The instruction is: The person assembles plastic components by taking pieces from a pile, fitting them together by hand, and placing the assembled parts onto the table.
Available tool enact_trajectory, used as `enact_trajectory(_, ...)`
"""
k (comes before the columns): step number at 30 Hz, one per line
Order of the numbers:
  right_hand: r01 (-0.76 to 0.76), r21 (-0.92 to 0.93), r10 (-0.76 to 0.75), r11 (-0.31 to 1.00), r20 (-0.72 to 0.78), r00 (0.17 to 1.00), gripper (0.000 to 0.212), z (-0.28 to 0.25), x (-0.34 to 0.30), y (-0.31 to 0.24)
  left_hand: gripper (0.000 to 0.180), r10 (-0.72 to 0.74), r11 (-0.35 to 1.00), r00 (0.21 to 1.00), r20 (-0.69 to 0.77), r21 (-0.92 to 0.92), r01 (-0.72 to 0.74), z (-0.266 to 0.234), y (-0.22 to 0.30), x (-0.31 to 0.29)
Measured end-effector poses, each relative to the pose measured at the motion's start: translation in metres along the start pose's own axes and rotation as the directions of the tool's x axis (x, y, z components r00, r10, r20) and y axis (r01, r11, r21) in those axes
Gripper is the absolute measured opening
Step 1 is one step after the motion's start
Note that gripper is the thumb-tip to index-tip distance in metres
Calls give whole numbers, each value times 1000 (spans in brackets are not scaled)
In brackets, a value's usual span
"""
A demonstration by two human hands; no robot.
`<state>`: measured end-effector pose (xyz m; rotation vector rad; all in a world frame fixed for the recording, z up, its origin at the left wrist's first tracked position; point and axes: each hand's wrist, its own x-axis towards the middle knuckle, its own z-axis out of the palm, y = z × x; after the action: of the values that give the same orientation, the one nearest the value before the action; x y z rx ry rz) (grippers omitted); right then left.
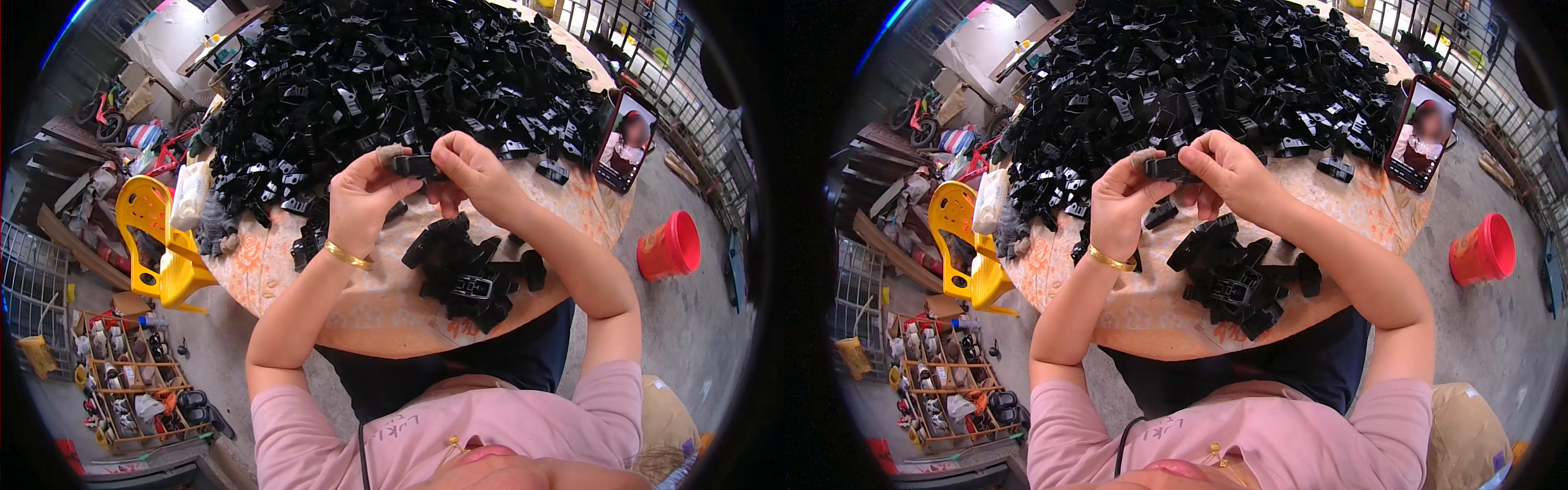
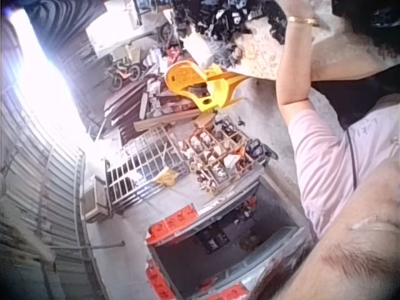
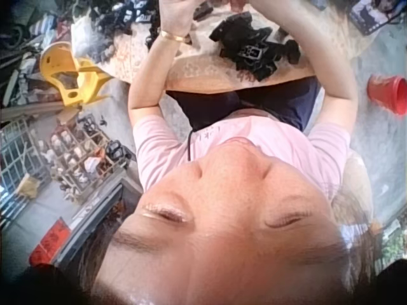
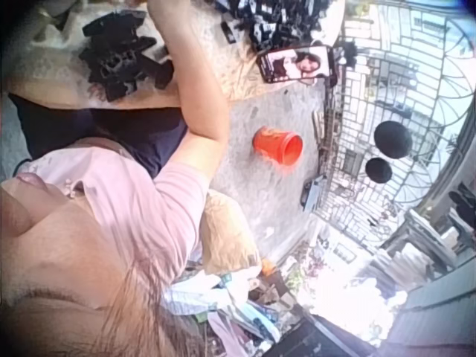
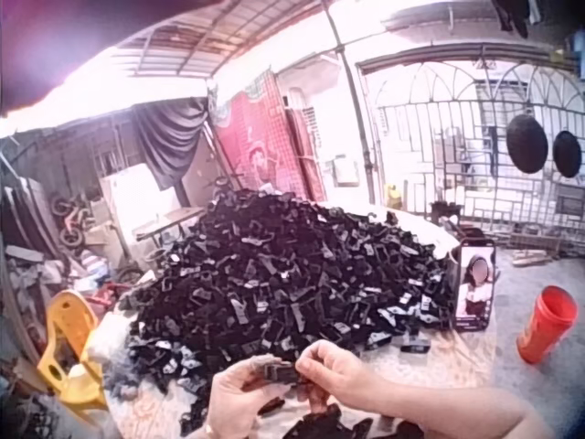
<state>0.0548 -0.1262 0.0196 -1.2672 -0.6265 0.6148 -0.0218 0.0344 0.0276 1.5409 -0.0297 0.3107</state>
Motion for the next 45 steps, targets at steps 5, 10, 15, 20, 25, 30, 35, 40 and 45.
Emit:
enact_trajectory(5, 97, -31, -98, 995, -29, 995, 31, 3, -1, 4, 32, 47, 998, 998, -33, 54, -45, 4, 3, -3)
enact_trajectory(10, 140, -166, -166, 976, -148, 975, 29, 9, -6, 1, 34, 80, 995, 996, -27, 55, -79, 7, 5, -6)
enact_trajectory(15, 164, -141, -187, 976, -168, 968, 26, 9, -6, 1, 31, 86, 994, 996, 3, 70, -86, 8, 4, -7)
enact_trajectory(20, 134, -373, -218, 918, -192, 957, 29, 14, -6, -2, 35, 37, 998, 999, -26, 42, -36, 11, 2, -8)
enact_trajectory(25, 275, -725, -531, 631, -146, 835, 39, 13, -3, 10, 45, 11, 974, 1000, -12, -226, -13, 15, 3, -8)
enact_trajectory(30, 121, -233, -110, 965, 59, 992, 43, -3, 0, -5, 44, -33, 959, 996, 88, -278, 56, 2, 10, -6)
enact_trajectory(35, 212, -188, -190, 959, 131, 973, 33, -6, -1, 0, 41, -7, 979, 997, 81, -202, 23, -1, 16, -8)
enact_trajectory(40, 85, -91, -74, 992, 118, 990, 26, -35, 14, -10, 39, 266, 910, 882, 389, 201, -363, 16, 21, -16)
enact_trajectory(45, 426, -880, -575, 210, 241, 782, 28, -29, 23, 24, 35, 173, 826, 673, 719, 267, -497, 37, 18, -43)
